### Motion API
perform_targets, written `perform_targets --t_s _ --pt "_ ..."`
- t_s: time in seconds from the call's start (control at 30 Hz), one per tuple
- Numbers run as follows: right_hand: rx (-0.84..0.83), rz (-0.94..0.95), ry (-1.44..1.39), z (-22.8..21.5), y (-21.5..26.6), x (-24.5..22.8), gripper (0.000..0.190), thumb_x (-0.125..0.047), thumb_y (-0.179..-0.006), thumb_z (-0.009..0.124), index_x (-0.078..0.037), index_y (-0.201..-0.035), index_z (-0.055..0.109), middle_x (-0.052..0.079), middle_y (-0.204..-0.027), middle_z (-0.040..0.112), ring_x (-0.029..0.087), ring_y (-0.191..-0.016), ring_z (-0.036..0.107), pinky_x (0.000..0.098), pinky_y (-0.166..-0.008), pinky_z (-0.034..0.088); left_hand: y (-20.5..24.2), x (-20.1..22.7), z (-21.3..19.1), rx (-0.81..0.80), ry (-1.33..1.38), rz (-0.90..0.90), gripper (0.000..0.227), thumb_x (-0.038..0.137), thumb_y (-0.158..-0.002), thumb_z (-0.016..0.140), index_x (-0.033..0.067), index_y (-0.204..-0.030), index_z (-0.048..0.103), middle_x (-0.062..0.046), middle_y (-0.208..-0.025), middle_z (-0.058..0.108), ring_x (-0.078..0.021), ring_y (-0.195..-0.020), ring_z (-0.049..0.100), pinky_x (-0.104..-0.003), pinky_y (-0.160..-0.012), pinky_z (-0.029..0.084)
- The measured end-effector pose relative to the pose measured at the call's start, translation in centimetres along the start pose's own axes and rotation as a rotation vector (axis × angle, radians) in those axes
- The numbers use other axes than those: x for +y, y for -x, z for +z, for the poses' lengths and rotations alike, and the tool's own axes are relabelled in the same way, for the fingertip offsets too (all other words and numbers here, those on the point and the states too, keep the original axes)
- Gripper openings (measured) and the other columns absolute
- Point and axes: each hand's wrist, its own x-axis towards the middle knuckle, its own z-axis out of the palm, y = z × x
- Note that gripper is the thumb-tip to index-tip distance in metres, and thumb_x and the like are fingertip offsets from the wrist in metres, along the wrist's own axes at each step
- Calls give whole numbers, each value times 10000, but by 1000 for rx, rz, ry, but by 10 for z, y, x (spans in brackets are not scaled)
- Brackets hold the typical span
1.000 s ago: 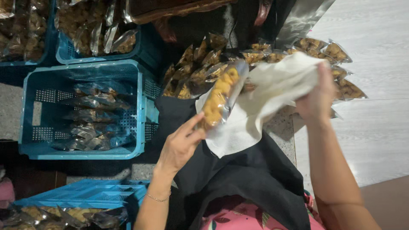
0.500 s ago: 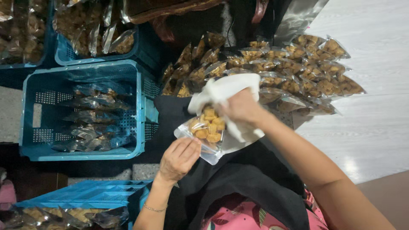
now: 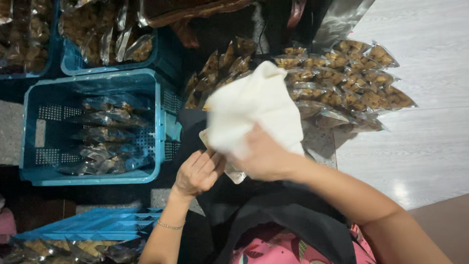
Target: The person sits on the floor and repeatedly wipes clear plastic bags filled with snacks using a white cloth. They pick up a bag from a blue crate, wipe the exterior, and place it on a pile on the floor.
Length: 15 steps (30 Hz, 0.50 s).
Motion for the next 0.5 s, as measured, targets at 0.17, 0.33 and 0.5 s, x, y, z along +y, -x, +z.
perform_targets --t_s 0.17,0.33,0.5 --pt "200 9 -39 -11 -39 21 377 -362 -900 587 -67 -1096 717 142 -1173 718 348 -1115 612 550 -1047 399 20 6 1 -64 -97 -46 225 104 -867 685 2 -1059 747 -100 -1108 704 -270 -1049 663 -371 -836 547" --pt "-441 1023 -559 -7 -18 123 658 -496 -1122 381 62 -1045 722 252 -879 705 512 -841 694 558 -744 561 34 12 21 191 92 -571 314 155 -950 617 72 -1243 694 -102 -1280 623 -308 -1210 601 -418 -1005 534" --pt "-33 941 -551 11 21 109 608 -496 -1069 417 52 -1061 680 224 -831 698 315 -791 689 457 -770 530 9 58 76 1237 1835 -1179 700 475 -892 598 124 -1469 413 -52 -1431 593 -234 -1328 592 -451 -1061 546"
